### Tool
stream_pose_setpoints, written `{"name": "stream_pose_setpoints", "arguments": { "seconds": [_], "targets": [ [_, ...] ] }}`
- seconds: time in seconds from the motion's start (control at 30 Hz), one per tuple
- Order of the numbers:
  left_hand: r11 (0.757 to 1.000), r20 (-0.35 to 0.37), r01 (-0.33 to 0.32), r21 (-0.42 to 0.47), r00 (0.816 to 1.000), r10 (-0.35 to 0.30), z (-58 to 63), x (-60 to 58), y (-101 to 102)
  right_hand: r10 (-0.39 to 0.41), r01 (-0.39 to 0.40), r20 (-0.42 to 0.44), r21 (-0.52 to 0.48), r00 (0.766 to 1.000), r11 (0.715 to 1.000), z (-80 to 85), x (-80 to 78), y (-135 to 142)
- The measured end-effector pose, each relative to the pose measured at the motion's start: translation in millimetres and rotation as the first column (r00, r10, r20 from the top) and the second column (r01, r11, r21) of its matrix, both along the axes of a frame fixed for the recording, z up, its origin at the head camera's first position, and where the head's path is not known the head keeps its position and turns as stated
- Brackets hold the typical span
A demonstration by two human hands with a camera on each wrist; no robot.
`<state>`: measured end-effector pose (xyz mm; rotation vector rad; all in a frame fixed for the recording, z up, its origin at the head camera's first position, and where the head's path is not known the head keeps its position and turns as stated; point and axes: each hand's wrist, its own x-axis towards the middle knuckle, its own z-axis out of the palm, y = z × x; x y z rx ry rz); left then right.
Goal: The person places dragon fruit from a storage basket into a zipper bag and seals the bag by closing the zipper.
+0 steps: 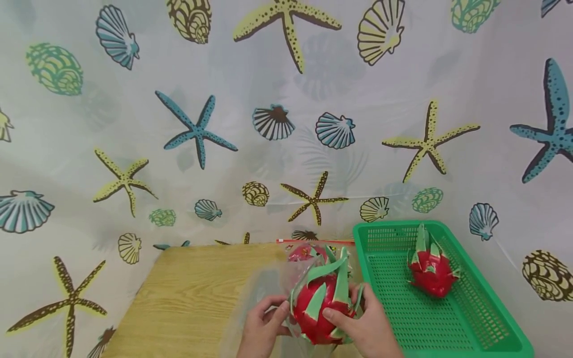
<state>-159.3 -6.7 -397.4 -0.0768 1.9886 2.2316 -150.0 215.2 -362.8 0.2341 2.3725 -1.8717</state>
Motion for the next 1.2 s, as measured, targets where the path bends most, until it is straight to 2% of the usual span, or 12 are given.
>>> {"name": "stream_pose_setpoints", "arguments": {
  "seconds": [0.17,0.33,0.57,0.67,0.77,0.87,0.97,1.1,1.2],
  "targets": [
    [0.999,-0.05,-0.016,-0.029,0.999,0.014,3.5,0.3,-2.7,-0.003,0.001,0.076,0.03,0.997,1.0,-11.4,0.9,-4.5],
    [0.994,-0.083,-0.043,-0.105,0.996,0.034,7.0,-1.1,-6.2,0.006,-0.007,0.094,0.012,0.996,1.0,-22.6,3.3,-7.2],
    [0.984,-0.121,-0.058,-0.166,0.992,0.038,8.4,-1.3,-7.4,-0.013,0.015,0.018,-0.089,1.0,0.996,-36.3,10.5,-19.0],
    [0.98,-0.174,-0.073,-0.184,0.984,0.04,8.1,0.9,-7.7,-0.032,0.025,-0.037,-0.172,0.999,0.985,-42.0,12.5,-25.7],
    [0.97,-0.244,-0.094,-0.224,0.969,0.038,8.5,3.7,-7.7,-0.005,-0.011,-0.076,-0.207,0.997,0.978,-47.4,14.3,-29.5],
    [0.957,-0.317,-0.117,-0.265,0.948,0.028,9.8,6.1,-6.9,0.034,-0.047,-0.088,-0.143,0.996,0.989,-50.9,15.8,-32.1],
    [0.951,-0.354,-0.121,-0.283,0.935,0.013,12.6,8.6,-5.3,0.046,-0.049,-0.102,-0.028,0.994,0.998,-51.5,18.2,-35.9],
    [0.959,-0.344,-0.082,-0.273,0.939,-0.017,17.8,13.0,-4.0,0.07,-0.063,-0.119,0.061,0.99,0.996,-50.1,20.5,-39.8],
    [0.962,-0.329,-0.053,-0.267,0.943,-0.04,21.1,15.4,-3.7,0.114,-0.105,-0.157,0.065,0.981,0.992,-55.3,19.1,-38.2]
  ]
}}
